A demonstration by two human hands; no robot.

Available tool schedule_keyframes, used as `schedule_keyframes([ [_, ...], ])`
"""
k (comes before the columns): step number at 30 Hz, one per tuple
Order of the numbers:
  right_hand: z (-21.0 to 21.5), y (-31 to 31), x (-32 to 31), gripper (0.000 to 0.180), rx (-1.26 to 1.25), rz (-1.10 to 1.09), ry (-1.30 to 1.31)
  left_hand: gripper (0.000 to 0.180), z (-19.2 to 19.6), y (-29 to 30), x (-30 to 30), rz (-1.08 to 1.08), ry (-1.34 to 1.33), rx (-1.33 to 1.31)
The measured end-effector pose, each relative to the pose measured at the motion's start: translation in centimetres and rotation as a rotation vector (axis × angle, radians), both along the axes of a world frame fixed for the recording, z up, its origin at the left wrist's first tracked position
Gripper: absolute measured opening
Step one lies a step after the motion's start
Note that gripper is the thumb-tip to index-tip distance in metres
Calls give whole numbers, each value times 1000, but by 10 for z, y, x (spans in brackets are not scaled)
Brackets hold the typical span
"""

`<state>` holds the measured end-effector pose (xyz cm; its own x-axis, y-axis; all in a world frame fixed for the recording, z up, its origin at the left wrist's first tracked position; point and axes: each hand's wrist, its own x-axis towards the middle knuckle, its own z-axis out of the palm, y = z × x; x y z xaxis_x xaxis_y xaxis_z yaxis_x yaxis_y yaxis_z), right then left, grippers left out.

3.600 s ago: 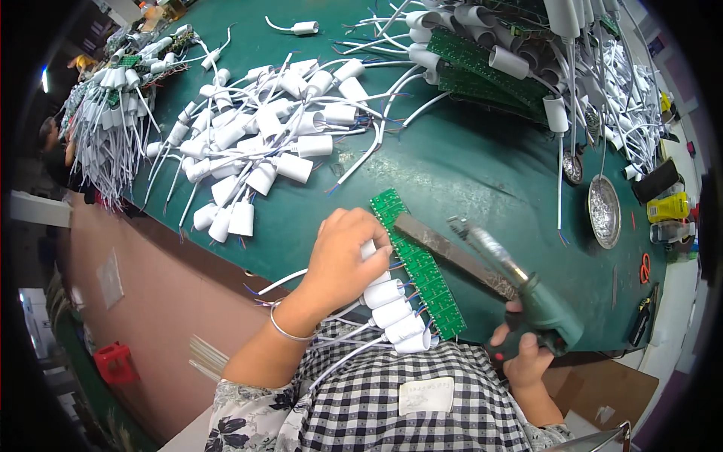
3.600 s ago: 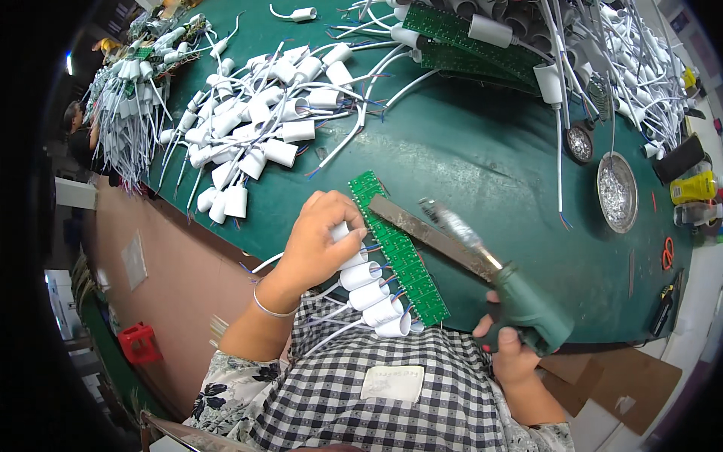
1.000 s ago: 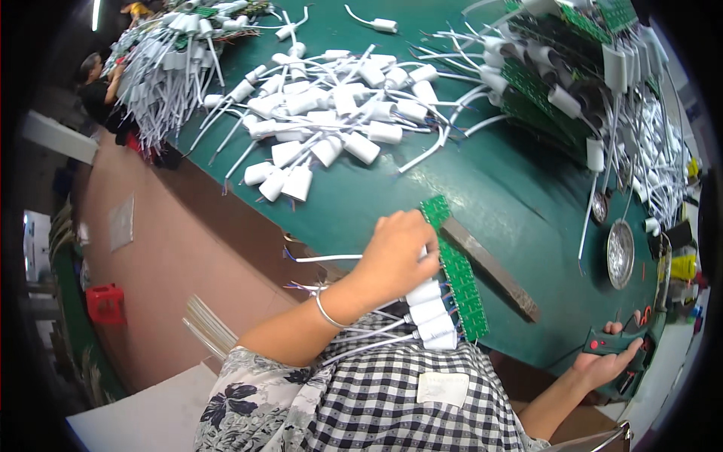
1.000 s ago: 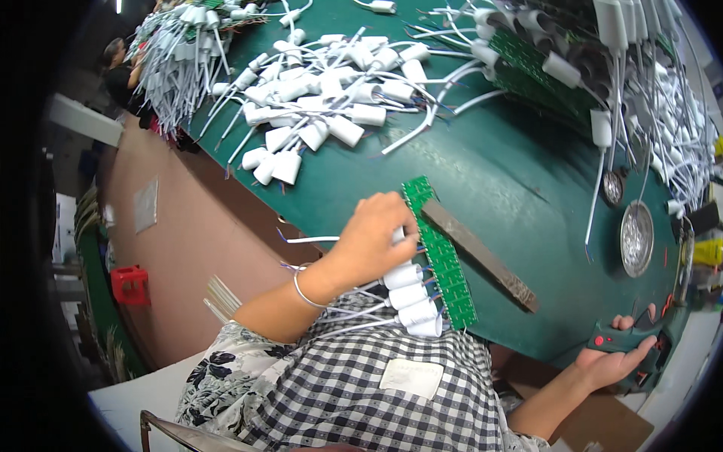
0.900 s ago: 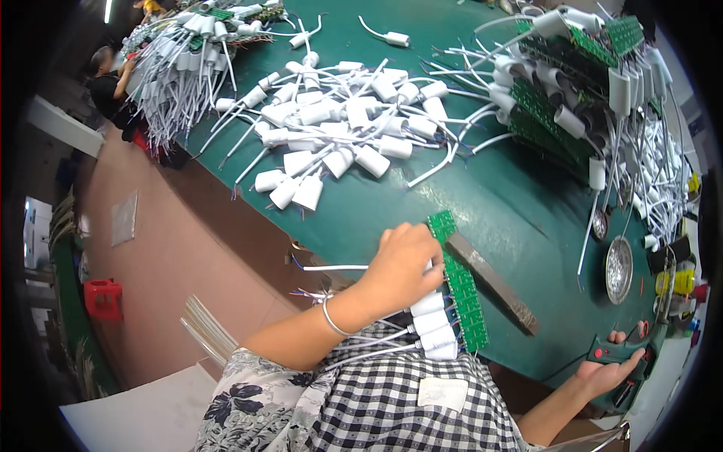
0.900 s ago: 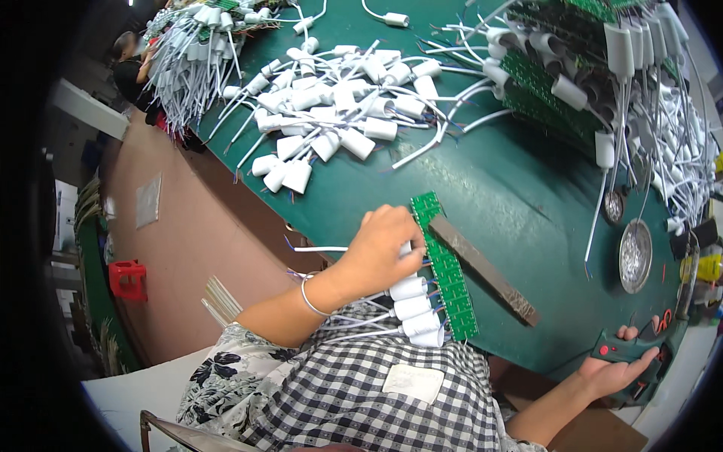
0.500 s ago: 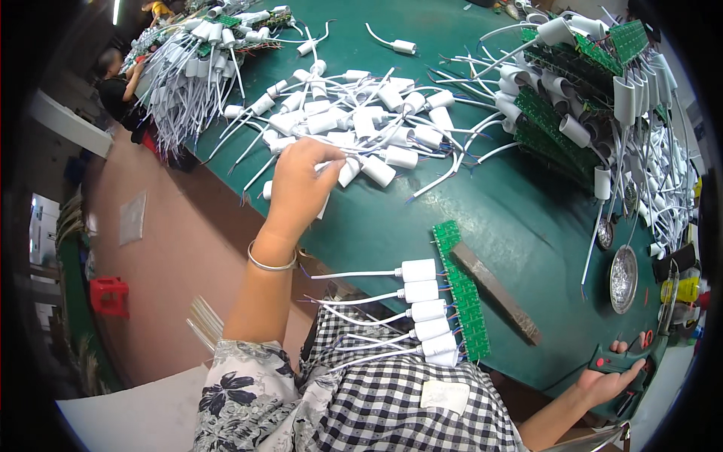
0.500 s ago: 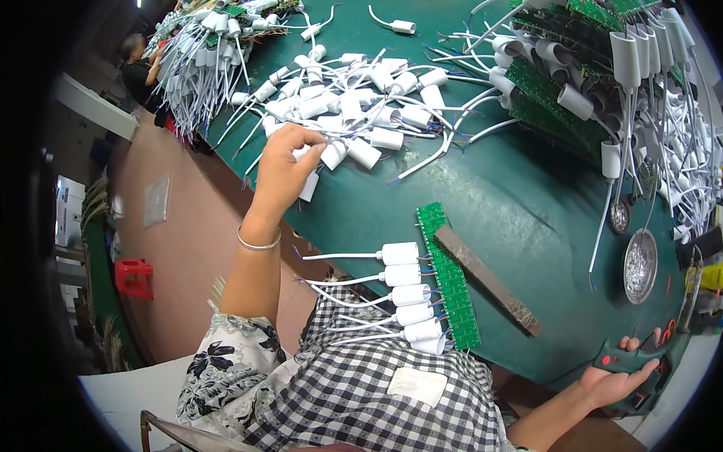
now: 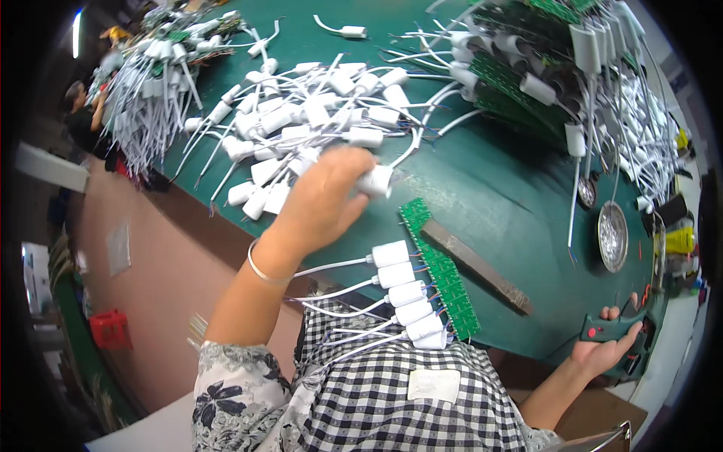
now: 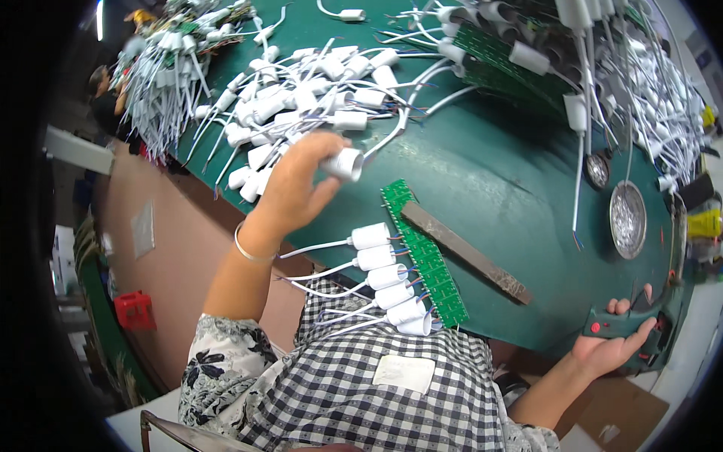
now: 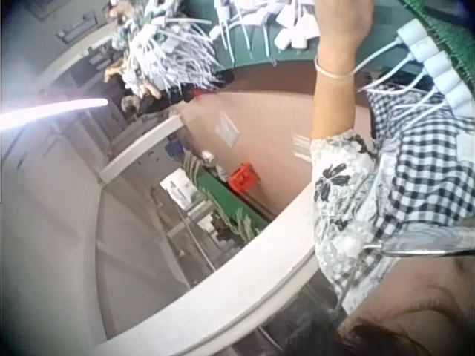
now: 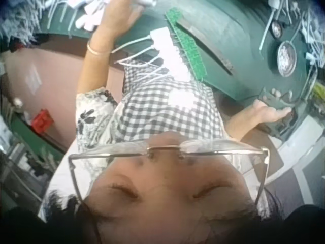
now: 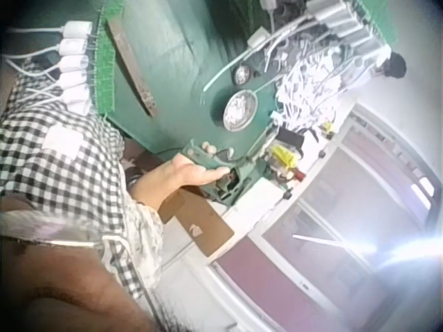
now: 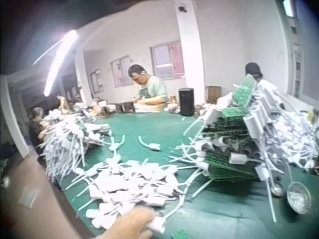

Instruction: The recorder is assembling small white light fixtures or components onto a green circuit board strip using a hot air tool.

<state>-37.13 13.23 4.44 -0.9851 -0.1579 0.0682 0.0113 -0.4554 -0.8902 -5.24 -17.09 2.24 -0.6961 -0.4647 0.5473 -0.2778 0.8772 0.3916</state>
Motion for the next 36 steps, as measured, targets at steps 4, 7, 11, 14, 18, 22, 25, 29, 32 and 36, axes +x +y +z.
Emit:
schedule_keyframes([
  [4, -8, 4, 5, 47, -33, 157, 50, 43, -7, 34, -17, 33, -204, 140],
  [7, -8, -7, 27, 46, 38, 181, 131, 39, -15, 49, -17, 74, -236, 260],
  [11, -16, -14, 52, 53, 115, 250, 195, 37, -17, 67, -16, 24, -269, 393],
  [14, -24, -15, 70, 51, 145, 466, 281, 35, -12, 81, -17, 60, -326, 494],
  [18, -29, -16, 89, 56, 199, 634, 215, 28, -13, 79, -18, 69, -325, 321],
  [22, -27, -13, 99, 66, 262, 725, 93, 18, -21, 72, -25, 60, -137, 207],
  [25, -28, -7, 102, 69, 346, 804, -9, 13, -25, 73, -25, 93, -155, 304],
  [29, -38, 4, 106, 65, 410, 915, 23, 12, -23, 73, -24, 126, -157, 434],
  [32, -37, 3, 109, 66, 440, 963, 60, 11, -25, 76, -27, 151, -102, 405],
  [36, -38, 1, 107, 64, 500, 1018, 181, 10, -32, 78, -28, 209, -51, 461],
])
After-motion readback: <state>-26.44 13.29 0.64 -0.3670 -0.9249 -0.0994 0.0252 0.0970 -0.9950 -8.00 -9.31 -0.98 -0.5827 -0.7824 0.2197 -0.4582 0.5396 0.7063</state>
